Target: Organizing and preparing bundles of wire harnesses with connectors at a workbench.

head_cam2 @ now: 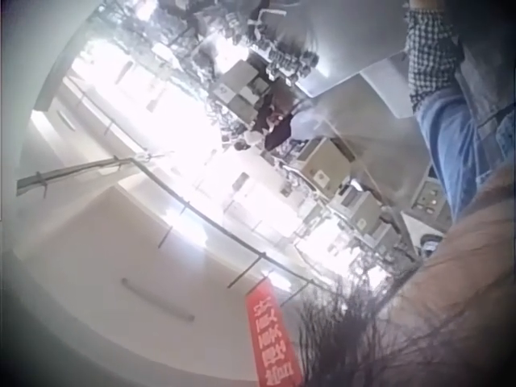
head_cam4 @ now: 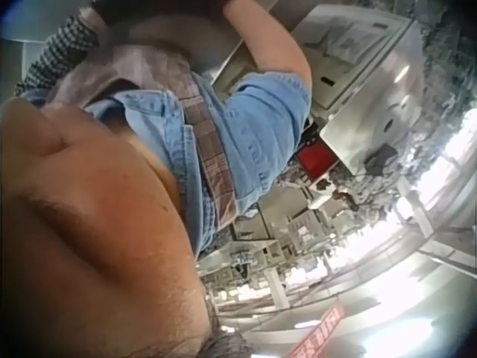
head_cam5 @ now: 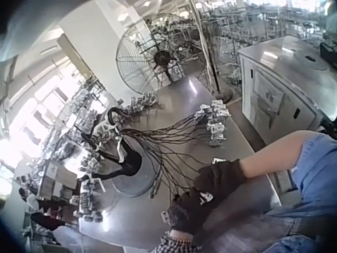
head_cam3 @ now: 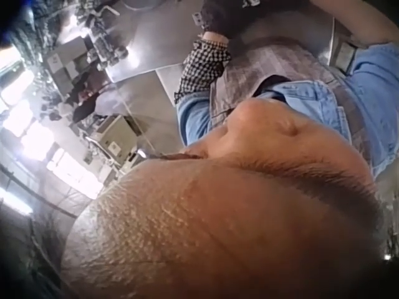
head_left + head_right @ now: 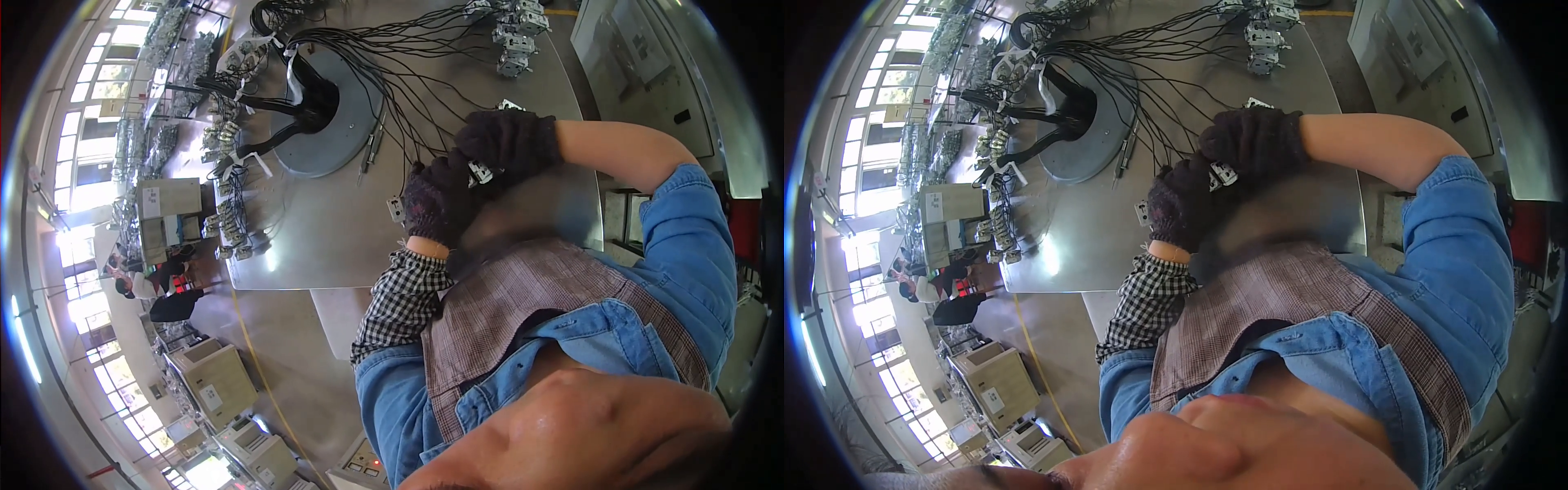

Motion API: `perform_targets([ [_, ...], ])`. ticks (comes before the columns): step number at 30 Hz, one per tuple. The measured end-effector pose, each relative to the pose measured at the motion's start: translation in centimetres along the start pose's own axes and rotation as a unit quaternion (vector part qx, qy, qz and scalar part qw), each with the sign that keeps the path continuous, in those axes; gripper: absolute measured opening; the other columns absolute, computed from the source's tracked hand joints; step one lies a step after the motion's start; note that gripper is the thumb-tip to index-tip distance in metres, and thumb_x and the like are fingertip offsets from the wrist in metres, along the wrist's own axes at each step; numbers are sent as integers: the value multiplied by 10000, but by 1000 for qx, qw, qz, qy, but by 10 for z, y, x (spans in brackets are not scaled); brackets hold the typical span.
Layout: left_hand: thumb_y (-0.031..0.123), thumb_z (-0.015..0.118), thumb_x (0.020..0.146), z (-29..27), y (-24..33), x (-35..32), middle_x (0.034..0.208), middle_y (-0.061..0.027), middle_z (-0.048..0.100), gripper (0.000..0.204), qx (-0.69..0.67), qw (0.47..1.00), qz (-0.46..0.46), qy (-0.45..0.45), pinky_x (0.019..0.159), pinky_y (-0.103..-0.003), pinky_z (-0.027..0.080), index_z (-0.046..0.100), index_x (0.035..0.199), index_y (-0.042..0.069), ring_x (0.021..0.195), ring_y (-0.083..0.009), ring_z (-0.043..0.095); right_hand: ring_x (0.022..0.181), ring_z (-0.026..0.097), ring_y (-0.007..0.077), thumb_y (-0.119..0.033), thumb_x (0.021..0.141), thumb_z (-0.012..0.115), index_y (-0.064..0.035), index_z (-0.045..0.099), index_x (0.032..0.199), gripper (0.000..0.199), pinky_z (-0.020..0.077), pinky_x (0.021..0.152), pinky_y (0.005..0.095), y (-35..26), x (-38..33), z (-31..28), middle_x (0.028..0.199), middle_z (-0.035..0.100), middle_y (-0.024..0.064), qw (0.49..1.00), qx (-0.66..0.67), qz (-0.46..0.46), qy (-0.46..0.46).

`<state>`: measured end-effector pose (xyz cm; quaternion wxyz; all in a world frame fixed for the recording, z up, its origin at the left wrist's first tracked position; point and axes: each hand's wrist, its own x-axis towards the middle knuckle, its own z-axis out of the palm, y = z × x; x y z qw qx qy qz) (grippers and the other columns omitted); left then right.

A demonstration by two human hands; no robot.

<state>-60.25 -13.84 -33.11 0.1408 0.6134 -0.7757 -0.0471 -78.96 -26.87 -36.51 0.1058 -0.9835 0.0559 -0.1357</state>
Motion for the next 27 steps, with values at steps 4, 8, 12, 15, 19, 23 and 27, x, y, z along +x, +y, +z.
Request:
perform_targets([
  [4,491,740,832,-4,0,0,875,-131,695,480,-10,1000,-5,-3,789,-498,523,622,1076,95,817,-348,693,1281,492,291,-555,809,715,-62,501,1361,770,368,1095,465,5,-10,-50,1330,532,140,999,-38,12,-14],
  [8,520,737,839,-5,0,2,824,-111,690,459,-17,1000,1,10,830,-498,508,624,1017,112,781,-336,694,1431,409,315,-628,736,764,-41,415,1518,1038,280,1230,496,26,-32,-34,1486,478,161,996,-74,41,-25],
  [12,525,735,840,-6,0,4,841,-125,694,484,-2,1000,-13,6,847,-516,505,618,1062,111,767,-351,694,1391,420,332,-630,746,760,-42,413,1525,1036,316,1189,502,1,-9,-29,1446,499,160,941,196,180,-210],
  [15,524,726,849,-12,6,1,850,-143,696,516,14,999,-13,40,791,-510,530,606,1124,104,756,-360,695,1079,546,320,-529,853,690,-35,525,1396,752,454,1001,412,-14,-18,-7,1156,585,146,999,-19,37,19],
  [19,522,713,862,-16,5,-1,870,-164,703,555,14,999,-38,-35,670,-490,547,590,1161,70,763,-366,701,747,555,272,-347,991,610,-47,684,983,309,485,824,402,-16,1,9,777,578,114,930,319,184,3],
  [23,512,714,861,-12,1,8,867,-178,699,575,-21,998,-2,-53,635,-505,541,587,1142,26,755,-381,695,734,542,241,-233,1009,609,-59,649,808,269,463,736,413,51,-6,105,734,560,110,797,559,-110,199],
  [27,447,701,882,-11,-3,6,957,-213,730,510,-11,997,-14,-74,657,-507,570,592,1196,60,786,-414,716,760,557,235,-191,937,696,-64,654,840,165,458,691,397,41,1,104,777,592,108,796,507,-122,307],
])
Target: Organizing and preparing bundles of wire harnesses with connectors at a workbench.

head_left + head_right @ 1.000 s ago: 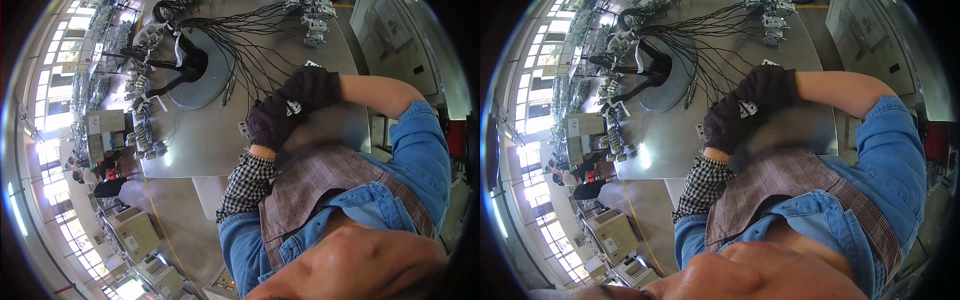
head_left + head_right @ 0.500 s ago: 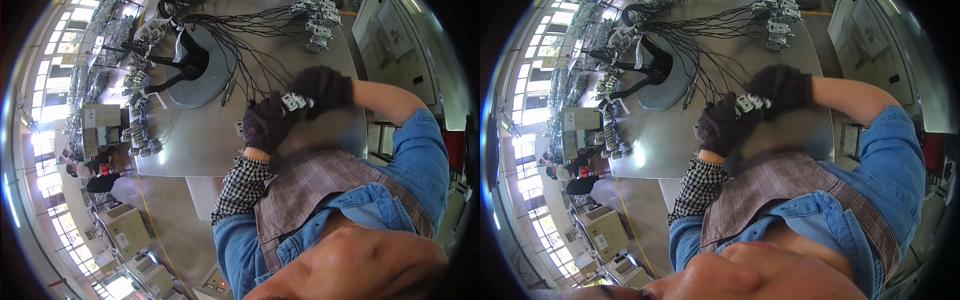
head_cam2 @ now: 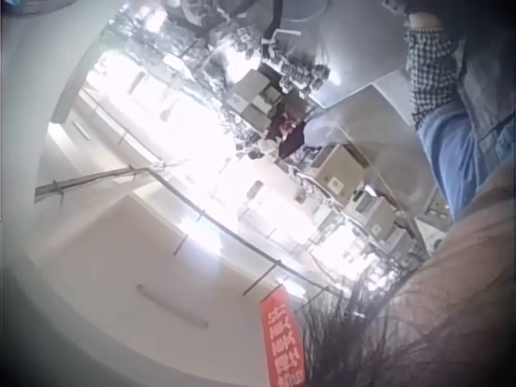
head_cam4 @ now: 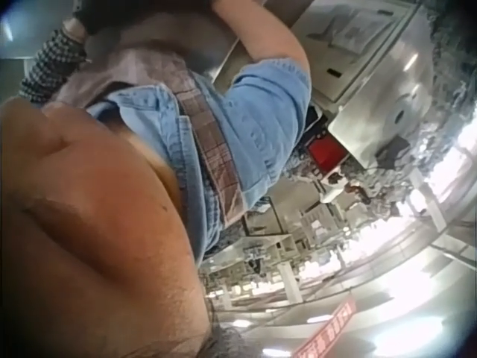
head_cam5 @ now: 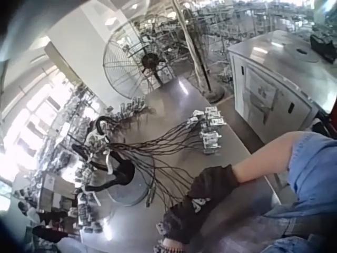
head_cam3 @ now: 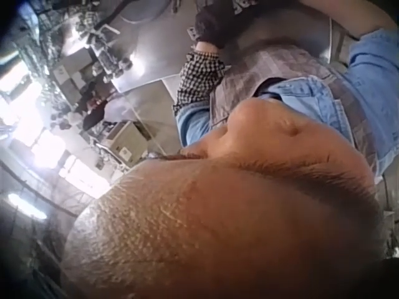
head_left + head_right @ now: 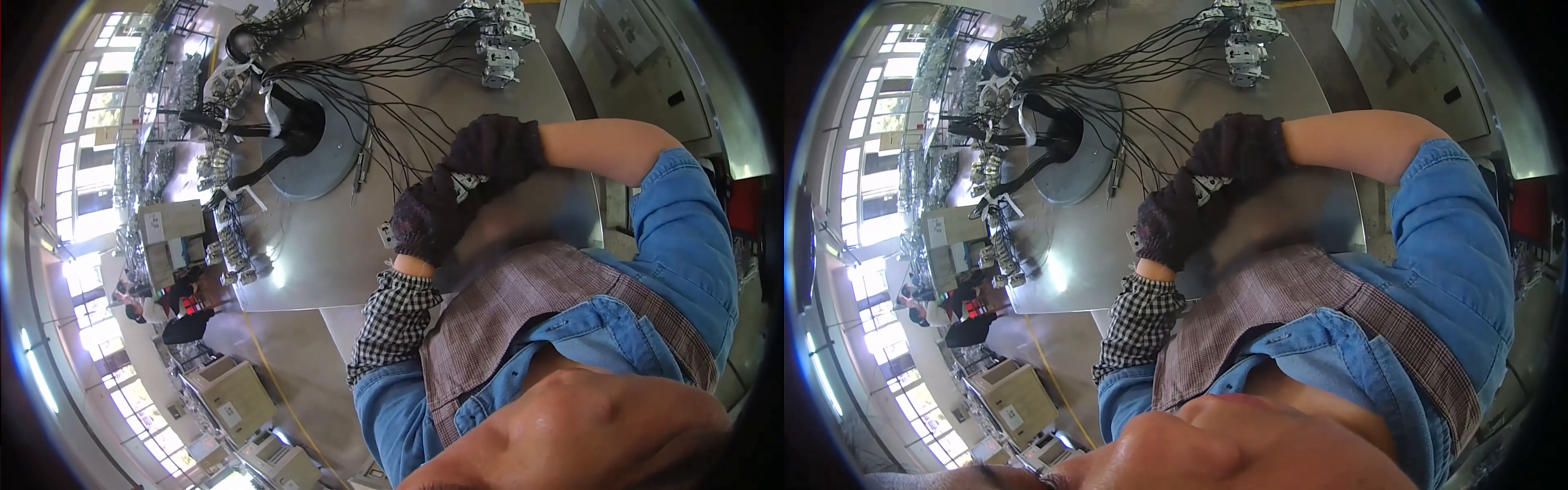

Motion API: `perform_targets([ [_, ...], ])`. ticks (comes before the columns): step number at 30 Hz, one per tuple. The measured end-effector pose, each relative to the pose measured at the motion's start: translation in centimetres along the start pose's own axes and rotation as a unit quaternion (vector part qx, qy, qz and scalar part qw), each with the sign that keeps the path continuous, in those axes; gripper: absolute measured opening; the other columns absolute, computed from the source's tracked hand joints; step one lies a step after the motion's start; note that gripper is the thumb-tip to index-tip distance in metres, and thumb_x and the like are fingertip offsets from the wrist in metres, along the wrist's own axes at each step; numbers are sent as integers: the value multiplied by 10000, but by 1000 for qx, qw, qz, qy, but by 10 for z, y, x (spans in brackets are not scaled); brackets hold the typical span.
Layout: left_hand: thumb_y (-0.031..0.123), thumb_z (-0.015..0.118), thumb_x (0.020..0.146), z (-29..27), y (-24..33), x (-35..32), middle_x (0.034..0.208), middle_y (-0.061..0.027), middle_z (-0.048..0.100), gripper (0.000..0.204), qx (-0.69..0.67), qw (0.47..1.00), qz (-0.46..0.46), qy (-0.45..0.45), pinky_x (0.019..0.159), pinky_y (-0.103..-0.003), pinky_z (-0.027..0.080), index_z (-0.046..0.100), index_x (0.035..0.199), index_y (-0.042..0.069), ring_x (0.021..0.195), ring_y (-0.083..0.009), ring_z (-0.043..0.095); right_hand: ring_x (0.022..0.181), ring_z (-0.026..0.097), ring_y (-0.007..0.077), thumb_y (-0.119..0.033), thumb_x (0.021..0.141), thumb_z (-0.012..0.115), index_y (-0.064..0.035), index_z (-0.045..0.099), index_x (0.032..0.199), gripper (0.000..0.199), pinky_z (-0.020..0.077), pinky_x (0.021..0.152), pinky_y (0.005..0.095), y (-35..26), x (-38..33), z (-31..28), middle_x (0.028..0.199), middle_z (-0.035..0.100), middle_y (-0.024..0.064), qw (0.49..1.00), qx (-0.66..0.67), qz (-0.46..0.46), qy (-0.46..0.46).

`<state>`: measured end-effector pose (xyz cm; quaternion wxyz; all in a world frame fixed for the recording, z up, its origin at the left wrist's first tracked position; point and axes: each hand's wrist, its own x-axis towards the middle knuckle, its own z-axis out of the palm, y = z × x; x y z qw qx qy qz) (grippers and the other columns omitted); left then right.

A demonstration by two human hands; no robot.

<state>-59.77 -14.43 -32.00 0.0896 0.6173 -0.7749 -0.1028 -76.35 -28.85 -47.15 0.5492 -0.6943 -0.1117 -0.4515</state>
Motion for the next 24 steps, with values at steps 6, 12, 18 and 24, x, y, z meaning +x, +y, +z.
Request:
perform_targets([
  [6,474,712,872,1,-7,-3,817,-176,693,524,4,998,54,43,627,-508,539,598,1116,24,731,-392,691,878,631,281,-175,822,721,-50,637,922,180,524,735,368,-67,46,-3,909,640,137,889,-383,93,-232],
  [12,464,742,855,-7,-3,-1,806,-169,692,510,-30,998,51,27,609,-487,540,595,1111,49,714,-380,692,814,620,278,-307,864,687,-64,639,995,281,538,742,377,-92,54,19,896,623,120,833,-431,207,-279],
  [18,478,744,855,-7,-7,-3,826,-183,704,513,-22,998,58,12,612,-484,547,593,1092,49,721,-383,702,853,668,336,-534,839,698,-57,634,1136,566,560,794,400,-112,92,14,971,671,152,744,-492,218,-397],
  [24,528,723,861,-14,-5,0,842,-185,709,546,-40,996,-16,-72,647,-501,559,587,1120,67,745,-390,703,910,674,338,-636,806,716,-60,609,1239,728,564,861,450,-111,85,21,1017,680,151,800,-482,168,-314],
])
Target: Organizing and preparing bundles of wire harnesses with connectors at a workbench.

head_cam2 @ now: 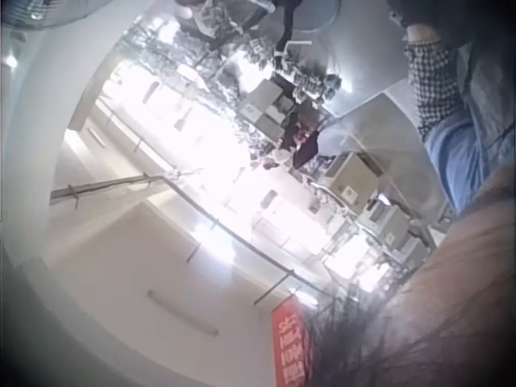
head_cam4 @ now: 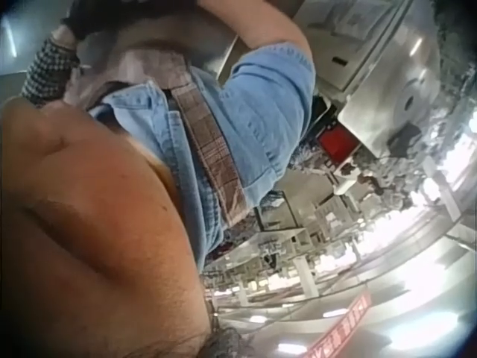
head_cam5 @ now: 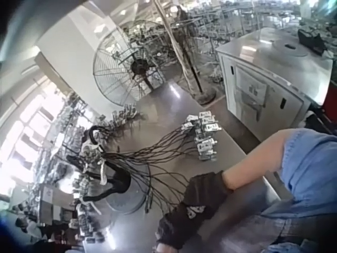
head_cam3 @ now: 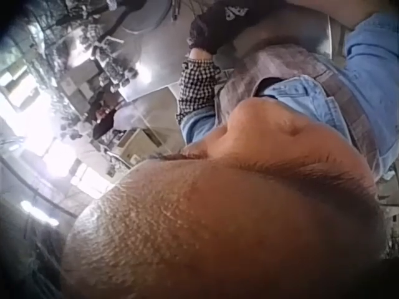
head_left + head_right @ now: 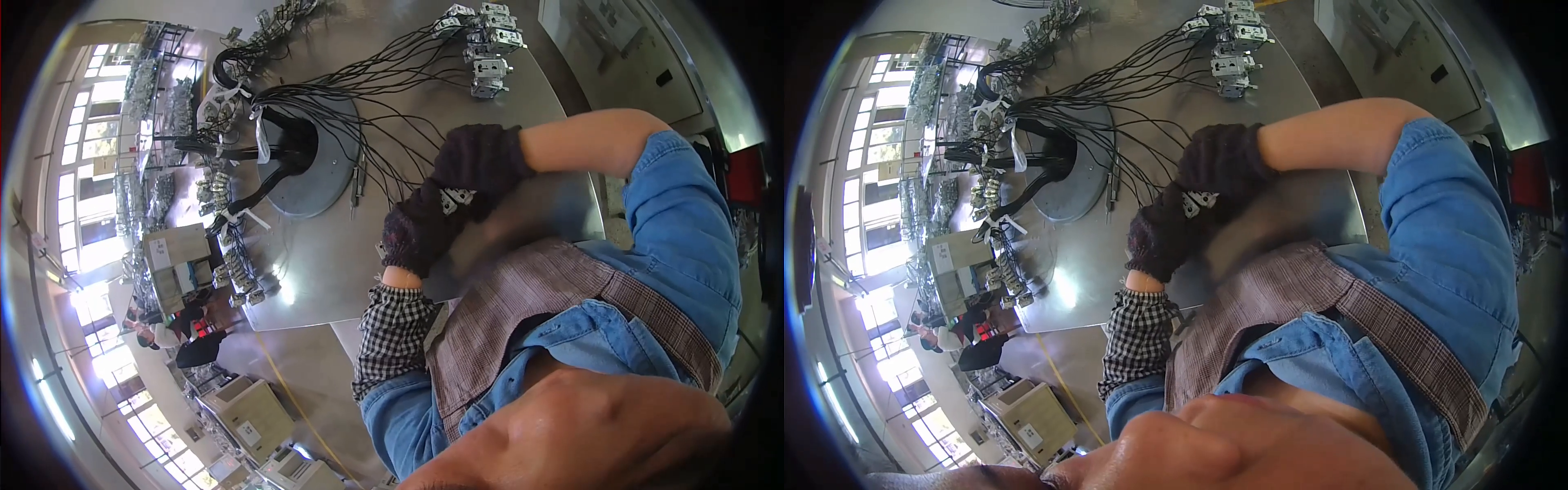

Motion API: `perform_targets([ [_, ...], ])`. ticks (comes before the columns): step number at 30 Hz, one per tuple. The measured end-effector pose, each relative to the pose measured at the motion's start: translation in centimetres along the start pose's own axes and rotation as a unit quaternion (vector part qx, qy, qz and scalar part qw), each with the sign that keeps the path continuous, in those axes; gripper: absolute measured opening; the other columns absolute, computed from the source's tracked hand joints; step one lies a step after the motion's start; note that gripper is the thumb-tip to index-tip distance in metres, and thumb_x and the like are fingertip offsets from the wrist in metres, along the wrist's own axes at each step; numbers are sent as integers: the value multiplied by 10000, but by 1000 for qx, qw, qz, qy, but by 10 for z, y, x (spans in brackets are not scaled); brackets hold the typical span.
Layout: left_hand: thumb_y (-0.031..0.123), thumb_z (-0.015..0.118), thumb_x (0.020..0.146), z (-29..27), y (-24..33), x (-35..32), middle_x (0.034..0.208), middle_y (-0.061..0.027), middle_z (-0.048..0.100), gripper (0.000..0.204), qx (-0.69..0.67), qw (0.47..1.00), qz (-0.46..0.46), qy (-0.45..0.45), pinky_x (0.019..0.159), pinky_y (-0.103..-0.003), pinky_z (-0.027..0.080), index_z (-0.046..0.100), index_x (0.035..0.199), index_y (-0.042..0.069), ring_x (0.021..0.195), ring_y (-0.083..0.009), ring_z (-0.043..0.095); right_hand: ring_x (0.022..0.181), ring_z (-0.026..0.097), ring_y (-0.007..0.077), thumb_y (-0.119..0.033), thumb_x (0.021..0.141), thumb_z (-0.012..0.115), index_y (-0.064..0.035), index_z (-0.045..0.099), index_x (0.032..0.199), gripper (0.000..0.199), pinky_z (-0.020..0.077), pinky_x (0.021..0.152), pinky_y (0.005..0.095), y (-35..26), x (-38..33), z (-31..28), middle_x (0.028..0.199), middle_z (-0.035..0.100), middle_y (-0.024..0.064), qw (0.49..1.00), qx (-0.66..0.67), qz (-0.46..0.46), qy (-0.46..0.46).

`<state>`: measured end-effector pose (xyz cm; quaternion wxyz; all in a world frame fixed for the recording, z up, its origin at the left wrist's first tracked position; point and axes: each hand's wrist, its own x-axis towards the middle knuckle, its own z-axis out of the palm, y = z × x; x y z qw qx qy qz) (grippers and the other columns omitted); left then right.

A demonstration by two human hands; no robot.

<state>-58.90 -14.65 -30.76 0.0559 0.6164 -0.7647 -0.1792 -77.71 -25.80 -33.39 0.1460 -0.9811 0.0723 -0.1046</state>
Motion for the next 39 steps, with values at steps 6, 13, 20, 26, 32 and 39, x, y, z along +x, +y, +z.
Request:
perform_targets([
  [6,538,726,848,-3,4,-12,940,-187,703,552,53,998,24,25,695,-496,564,593,1150,95,845,-396,699,1124,578,348,-441,901,662,-141,574,1281,492,475,980,507,26,-46,-56,1159,631,115,910,-236,116,320],
  [13,583,778,756,-16,40,7,1054,-172,655,678,57,995,12,76,740,-493,562,571,1154,74,919,-367,691,907,655,337,-355,925,631,-144,578,1270,408,537,780,490,0,-48,-14,1009,688,119,909,-249,297,153],
  [20,573,691,846,22,49,36,979,-153,679,601,78,995,-50,29,792,-486,557,566,1131,59,938,-352,689,1019,703,315,-320,906,684,-94,504,1423,592,573,816,459,0,-71,-2,1115,691,160,975,-21,207,77],
  [26,491,691,868,4,40,-6,960,-149,700,487,95,995,-18,18,800,-482,550,592,1112,81,915,-357,680,1202,652,318,-447,846,773,-139,486,1500,778,554,999,426,62,-95,-70,1427,586,160,917,-208,172,292],
  [32,440,724,838,7,21,-17,984,-160,699,506,83,993,66,54,890,-482,518,594,1157,70,964,-369,661,1280,598,323,-472,843,778,-145,621,1364,635,520,1037,427,52,-106,-71,1377,611,144,945,14,309,105],
  [39,418,734,827,3,21,-30,1050,-163,703,531,78,994,61,35,945,-491,502,605,1211,75,1061,-373,646,1171,604,342,-470,861,730,-121,664,1207,496,521,896,496,154,-112,-104,1242,620,191,944,-204,141,218],
])
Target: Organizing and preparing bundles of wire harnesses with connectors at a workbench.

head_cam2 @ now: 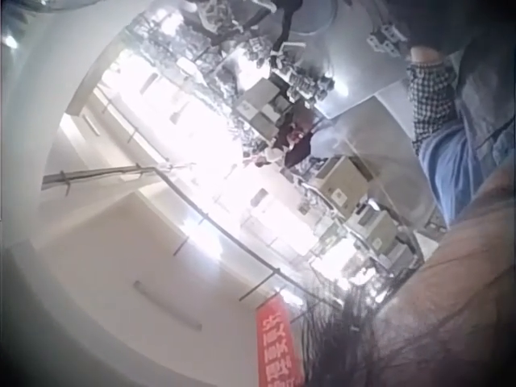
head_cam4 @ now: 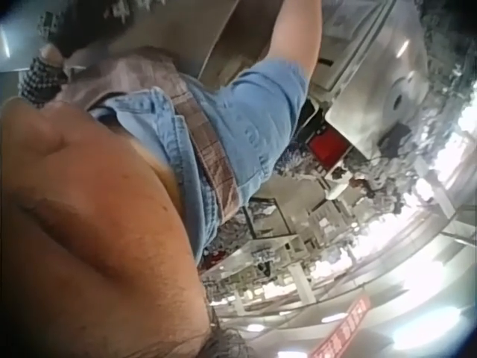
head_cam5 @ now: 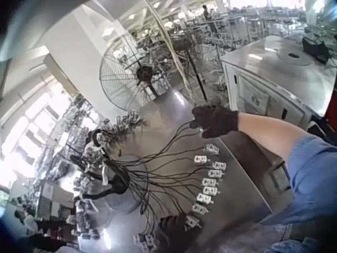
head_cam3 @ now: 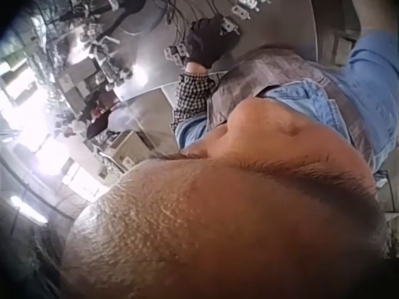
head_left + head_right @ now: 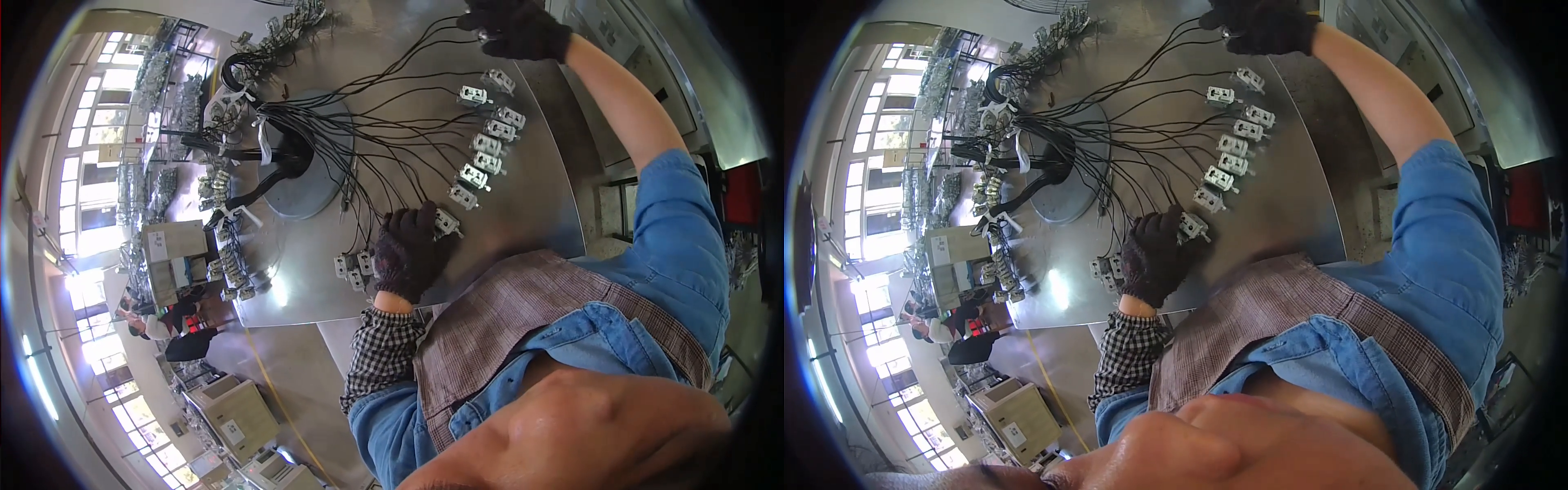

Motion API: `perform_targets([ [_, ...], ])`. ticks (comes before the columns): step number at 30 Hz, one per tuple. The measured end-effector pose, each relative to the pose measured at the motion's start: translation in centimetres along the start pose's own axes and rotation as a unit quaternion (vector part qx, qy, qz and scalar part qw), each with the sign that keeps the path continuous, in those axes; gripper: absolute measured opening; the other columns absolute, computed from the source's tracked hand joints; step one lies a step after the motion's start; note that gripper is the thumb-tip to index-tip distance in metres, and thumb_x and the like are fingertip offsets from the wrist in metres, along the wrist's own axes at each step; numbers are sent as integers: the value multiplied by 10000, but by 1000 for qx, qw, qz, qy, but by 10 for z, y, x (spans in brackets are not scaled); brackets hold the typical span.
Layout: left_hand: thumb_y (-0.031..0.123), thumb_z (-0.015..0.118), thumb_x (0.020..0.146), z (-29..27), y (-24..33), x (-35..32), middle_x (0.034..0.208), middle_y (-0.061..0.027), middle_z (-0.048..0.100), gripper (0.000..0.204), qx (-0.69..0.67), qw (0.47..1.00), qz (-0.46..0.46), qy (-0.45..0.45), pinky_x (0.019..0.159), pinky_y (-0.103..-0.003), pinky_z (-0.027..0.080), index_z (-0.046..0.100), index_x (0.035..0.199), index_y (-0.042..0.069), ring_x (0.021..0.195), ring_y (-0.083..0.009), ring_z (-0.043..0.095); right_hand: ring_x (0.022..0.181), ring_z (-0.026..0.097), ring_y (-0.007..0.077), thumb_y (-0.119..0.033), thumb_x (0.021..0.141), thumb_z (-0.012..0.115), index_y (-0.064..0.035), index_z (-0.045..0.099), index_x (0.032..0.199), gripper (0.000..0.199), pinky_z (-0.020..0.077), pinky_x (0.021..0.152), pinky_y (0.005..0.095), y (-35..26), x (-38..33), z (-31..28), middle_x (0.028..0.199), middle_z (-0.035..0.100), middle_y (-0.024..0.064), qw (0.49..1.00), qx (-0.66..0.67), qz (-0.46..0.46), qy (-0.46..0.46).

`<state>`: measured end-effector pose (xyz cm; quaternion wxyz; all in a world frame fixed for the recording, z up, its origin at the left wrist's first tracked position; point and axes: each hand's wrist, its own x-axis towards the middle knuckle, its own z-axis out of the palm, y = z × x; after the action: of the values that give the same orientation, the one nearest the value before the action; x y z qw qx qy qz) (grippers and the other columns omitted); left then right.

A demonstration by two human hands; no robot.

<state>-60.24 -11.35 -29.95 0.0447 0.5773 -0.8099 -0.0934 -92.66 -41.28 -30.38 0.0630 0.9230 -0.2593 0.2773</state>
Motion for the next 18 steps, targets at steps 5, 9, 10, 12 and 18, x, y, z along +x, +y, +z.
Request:
perform_targets([
  [5,423,749,807,-5,-1,-10,1077,-157,698,528,-5,999,-36,-1,950,-490,498,620,1197,90,1079,-367,641,1338,565,313,-402,879,782,-200,646,1377,555,491,1088,432,-41,-6,32,1487,540,158,956,110,181,-202],
  [9,437,796,760,-10,1,-11,1038,-147,680,577,6,998,5,67,896,-484,498,609,1181,91,1053,-355,641,1421,475,310,-477,896,734,-182,602,1429,623,445,1137,435,-74,-38,20,1519,505,156,965,165,113,-172],
  [10,437,796,760,-11,3,-7,1038,-147,680,577,3,998,3,67,896,-484,498,609,1181,91,1053,-355,641,1441,443,343,-492,898,712,-156,589,1443,652,423,1157,462,-99,-45,13,1507,508,180,986,95,74,-112],
  [12,454,824,736,-11,12,7,999,-138,664,627,-53,995,20,84,853,-464,499,580,1170,73,1012,-349,647,1441,428,393,-505,876,685,-111,585,1439,694,399,1175,516,-145,-52,-3,1471,521,210,995,29,-38,-83],
  [18,485,708,866,17,42,25,907,-155,674,621,4,996,-54,69,694,-464,576,535,1282,58,851,-371,708,1162,598,317,-382,851,651,-101,636,1316,544,511,998,499,-193,-61,51,1178,634,153,980,-104,-167,23],
])
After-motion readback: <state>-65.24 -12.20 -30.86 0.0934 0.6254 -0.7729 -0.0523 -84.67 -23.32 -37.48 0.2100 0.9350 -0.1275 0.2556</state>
